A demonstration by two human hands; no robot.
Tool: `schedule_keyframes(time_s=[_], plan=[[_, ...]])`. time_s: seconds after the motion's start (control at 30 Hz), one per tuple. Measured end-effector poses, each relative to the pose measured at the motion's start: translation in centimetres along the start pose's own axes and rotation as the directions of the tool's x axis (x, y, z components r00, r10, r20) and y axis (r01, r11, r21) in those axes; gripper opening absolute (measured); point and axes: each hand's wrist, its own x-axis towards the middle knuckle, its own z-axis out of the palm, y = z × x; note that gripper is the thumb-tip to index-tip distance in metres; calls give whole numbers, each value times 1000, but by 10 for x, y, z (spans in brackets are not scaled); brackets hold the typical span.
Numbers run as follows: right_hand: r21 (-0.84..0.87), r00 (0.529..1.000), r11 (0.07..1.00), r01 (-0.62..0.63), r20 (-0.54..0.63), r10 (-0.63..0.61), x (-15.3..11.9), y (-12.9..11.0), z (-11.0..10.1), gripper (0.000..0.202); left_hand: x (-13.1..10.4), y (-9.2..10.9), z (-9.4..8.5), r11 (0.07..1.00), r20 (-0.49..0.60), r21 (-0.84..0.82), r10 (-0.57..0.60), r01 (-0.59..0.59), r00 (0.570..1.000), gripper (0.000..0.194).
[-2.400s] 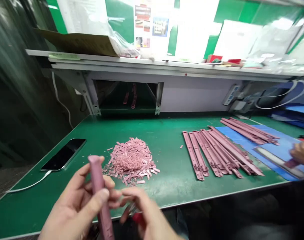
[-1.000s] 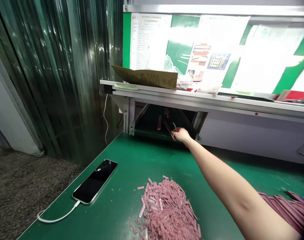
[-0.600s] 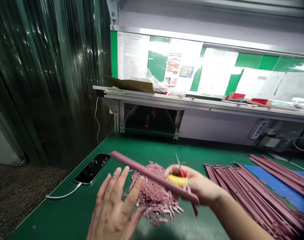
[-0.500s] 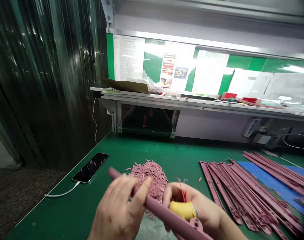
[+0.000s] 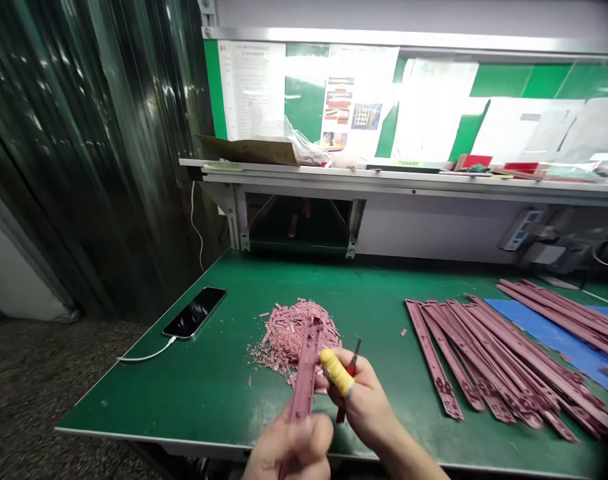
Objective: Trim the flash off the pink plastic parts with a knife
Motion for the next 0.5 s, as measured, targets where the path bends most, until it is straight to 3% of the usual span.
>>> schedule_keyframes(time_s=[0.17,0.27,0.37,0.5], plan=[[-455,971,882,123,-127,-201,13,21,-37,35,0,8,-26,998,-231,56,1,12,973,40],[-493,974,860,134,-93,-205,8,26,-48,27,-12,13,-32,989,-342,145,31,21,939,34],[-511,979,840,185,16,-206,-4,16,-45,22,-25,18,-25,982,-419,179,17,64,908,40],[-591,950,751,294,92,-300,-14,-6,-32,22,-34,22,-15,985,-380,107,-83,133,921,44]])
